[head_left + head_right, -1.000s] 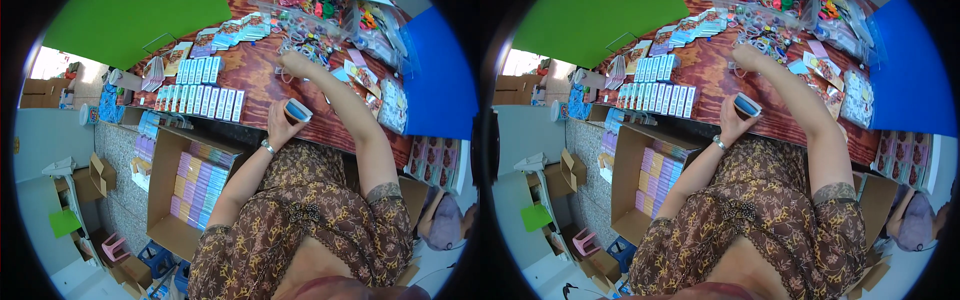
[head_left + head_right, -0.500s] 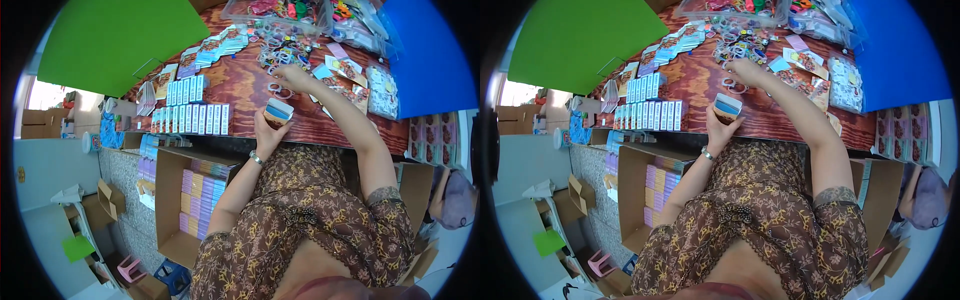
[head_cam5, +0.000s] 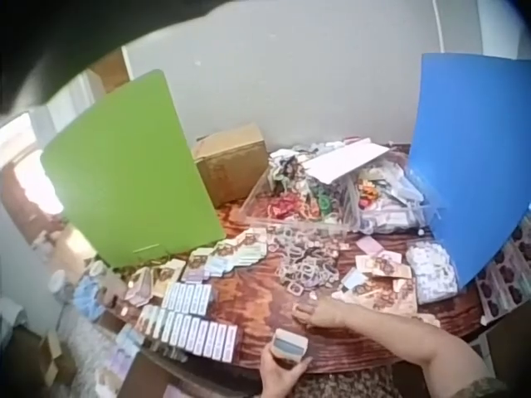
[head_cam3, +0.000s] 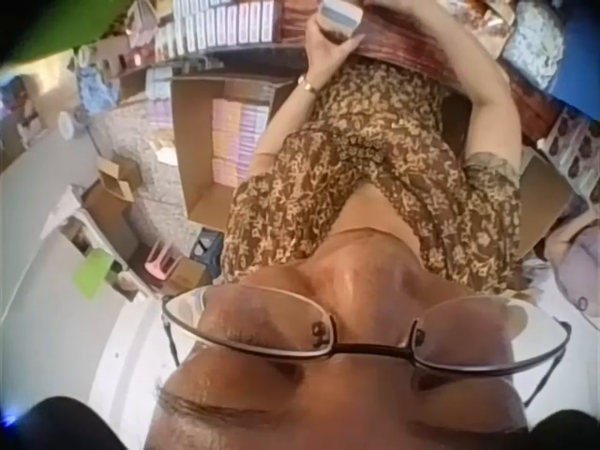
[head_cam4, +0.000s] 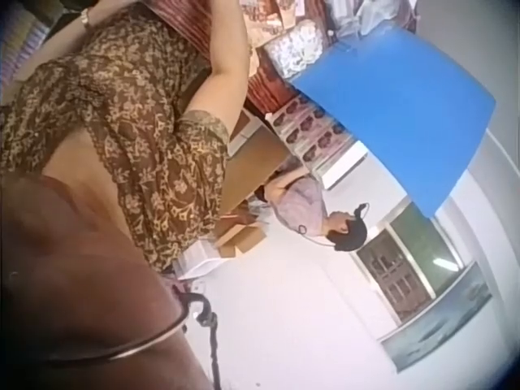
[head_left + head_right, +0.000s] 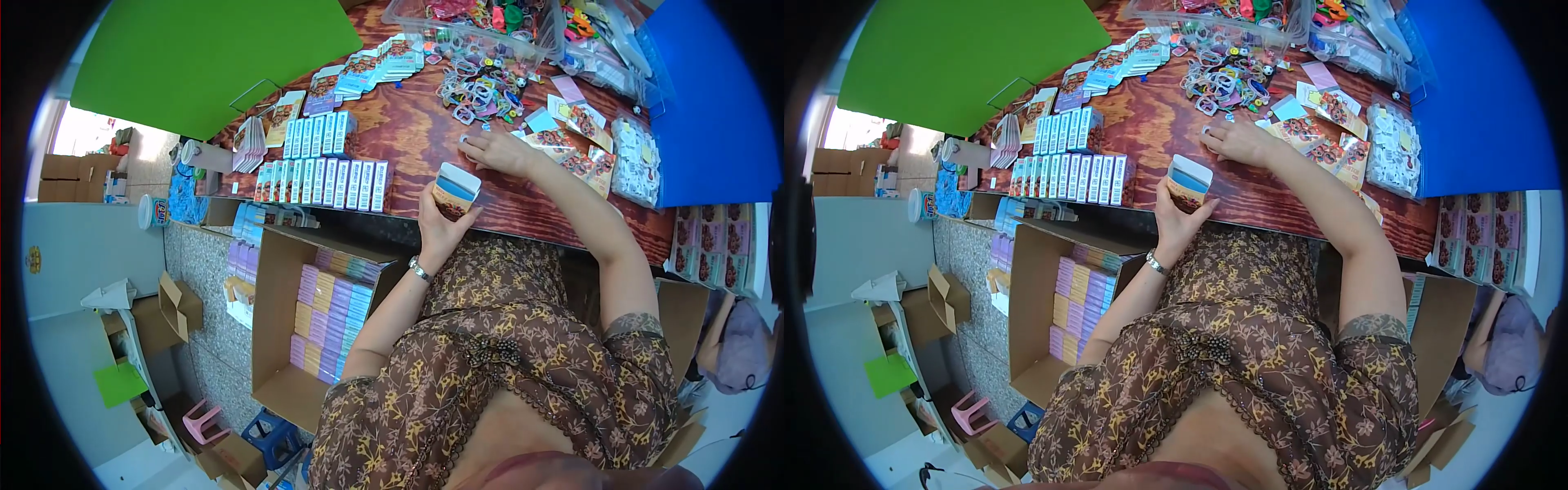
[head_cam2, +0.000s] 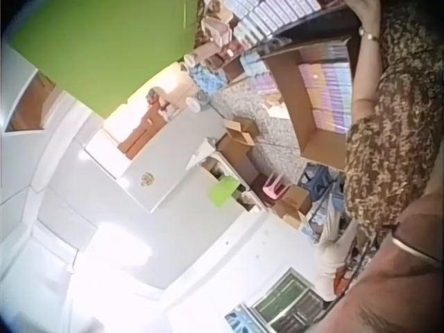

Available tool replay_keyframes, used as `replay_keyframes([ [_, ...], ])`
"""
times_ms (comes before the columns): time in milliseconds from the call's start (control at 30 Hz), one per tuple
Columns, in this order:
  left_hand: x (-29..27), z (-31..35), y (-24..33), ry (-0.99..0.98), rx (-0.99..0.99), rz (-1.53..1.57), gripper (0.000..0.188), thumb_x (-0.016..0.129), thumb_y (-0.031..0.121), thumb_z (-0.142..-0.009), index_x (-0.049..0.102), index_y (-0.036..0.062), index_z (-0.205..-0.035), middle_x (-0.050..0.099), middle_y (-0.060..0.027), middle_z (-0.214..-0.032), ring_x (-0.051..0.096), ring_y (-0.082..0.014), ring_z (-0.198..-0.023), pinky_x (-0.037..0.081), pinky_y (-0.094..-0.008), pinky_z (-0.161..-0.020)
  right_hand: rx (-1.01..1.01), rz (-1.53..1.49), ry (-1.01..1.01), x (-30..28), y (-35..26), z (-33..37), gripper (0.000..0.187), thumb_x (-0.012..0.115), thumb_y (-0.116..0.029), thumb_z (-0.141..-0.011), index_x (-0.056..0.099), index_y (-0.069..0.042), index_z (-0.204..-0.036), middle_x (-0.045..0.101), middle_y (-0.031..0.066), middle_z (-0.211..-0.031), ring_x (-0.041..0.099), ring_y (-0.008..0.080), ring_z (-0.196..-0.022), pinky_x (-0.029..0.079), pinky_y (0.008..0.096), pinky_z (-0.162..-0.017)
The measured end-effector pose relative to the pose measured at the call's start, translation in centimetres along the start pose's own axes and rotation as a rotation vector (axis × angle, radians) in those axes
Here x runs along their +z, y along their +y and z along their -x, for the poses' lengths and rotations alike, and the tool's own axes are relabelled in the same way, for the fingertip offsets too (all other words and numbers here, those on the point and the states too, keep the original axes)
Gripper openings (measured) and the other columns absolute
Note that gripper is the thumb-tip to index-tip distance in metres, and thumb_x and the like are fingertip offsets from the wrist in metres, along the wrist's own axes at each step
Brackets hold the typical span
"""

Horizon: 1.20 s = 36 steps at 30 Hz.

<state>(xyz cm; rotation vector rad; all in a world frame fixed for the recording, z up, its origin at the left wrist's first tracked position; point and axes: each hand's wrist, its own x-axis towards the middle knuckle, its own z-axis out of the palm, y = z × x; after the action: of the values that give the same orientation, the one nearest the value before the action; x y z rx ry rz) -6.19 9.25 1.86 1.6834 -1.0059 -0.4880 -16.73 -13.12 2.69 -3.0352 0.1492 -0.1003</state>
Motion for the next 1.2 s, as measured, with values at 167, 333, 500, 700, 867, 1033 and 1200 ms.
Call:
replay_keyframes([
  [167,0.0,0.4,0.5,-0.009,-0.009,0.009,0.079,0.095,0.028,-0.065,0.048,0.0007,-0.122,0.064,-0.0155,-0.105,0.066,-0.0298,-0.096,0.053,-0.0406,-0.083,-0.13,0.139,0.16,2.3,-0.4,1.3,0.036,0.054,-0.015,-0.091,0.057,-0.01,-0.127,0.066,0.0061,-0.099,0.067,0.0278,-0.091,0.055,0.0441,-0.081],
  [333,-0.9,0.1,0.8,0.013,-0.01,-0.054,0.077,0.096,0.03,-0.063,0.048,0.0014,-0.116,0.065,-0.0155,-0.102,0.066,-0.0298,-0.093,0.054,-0.0408,-0.081,0.062,0.038,0.209,0.1,-0.3,0.5,0.036,0.061,-0.013,-0.087,0.062,-0.011,-0.123,0.067,0.0082,-0.097,0.066,0.0273,-0.088,0.055,0.0382,-0.074],
  [500,-0.8,-0.6,0.8,0.0,-0.061,-0.122,0.079,0.096,0.035,-0.063,0.046,0.0012,-0.114,0.068,-0.0158,-0.103,0.068,-0.026,-0.093,0.054,-0.0383,-0.082,0.402,-0.774,0.166,-4.7,1.9,1.0,0.032,0.059,-0.014,-0.09,0.067,-0.004,-0.119,0.072,0.0092,-0.092,0.067,0.0226,-0.081,0.053,0.0362,-0.072],
  [700,-0.3,-1.0,0.0,0.052,-0.03,-0.21,0.079,0.096,0.036,-0.062,0.047,0.0018,-0.114,0.067,-0.0161,-0.101,0.068,-0.0284,-0.093,0.054,-0.0402,-0.081,0.397,-1.303,0.141,-10.6,-1.5,0.6,0.029,0.059,-0.019,-0.1,0.068,-0.007,-0.124,0.07,0.0013,-0.099,0.061,0.0063,-0.082,0.05,0.0243,-0.069],
  [867,-0.2,-1.1,1.1,0.04,-0.041,-0.213,0.076,0.096,0.034,-0.06,0.048,0.0023,-0.11,0.064,-0.0162,-0.1,0.064,-0.0331,-0.094,0.052,-0.0434,-0.081,0.39,-1.411,0.003,-10.6,-4.2,-0.3,0.029,0.056,-0.018,-0.102,0.066,-0.003,-0.125,0.069,-0.0001,-0.104,0.062,0.0055,-0.085,0.05,0.0231,-0.071],
  [1033,-0.1,-1.1,1.9,0.032,-0.069,-0.146,0.074,0.096,0.032,-0.059,0.049,0.0025,-0.108,0.06,-0.0167,-0.1,0.06,-0.0361,-0.096,0.049,-0.0453,-0.082,0.332,-1.188,0.039,-7.9,-5.2,-0.1,0.028,0.054,-0.016,-0.103,0.065,-0.001,-0.125,0.069,0.0023,-0.104,0.062,0.009,-0.094,0.051,0.0273,-0.081],
  [1200,-0.2,-0.7,1.9,0.025,-0.076,-0.162,0.074,0.095,0.03,-0.058,0.05,0.0033,-0.11,0.06,-0.0162,-0.102,0.059,-0.0361,-0.1,0.048,-0.0455,-0.085,0.234,-0.833,0.004,-9.9,-6.7,0.0,0.025,0.055,-0.014,-0.098,0.066,-0.002,-0.117,0.072,0.0134,-0.101,0.069,0.023,-0.094,0.053,0.036,-0.085],
])
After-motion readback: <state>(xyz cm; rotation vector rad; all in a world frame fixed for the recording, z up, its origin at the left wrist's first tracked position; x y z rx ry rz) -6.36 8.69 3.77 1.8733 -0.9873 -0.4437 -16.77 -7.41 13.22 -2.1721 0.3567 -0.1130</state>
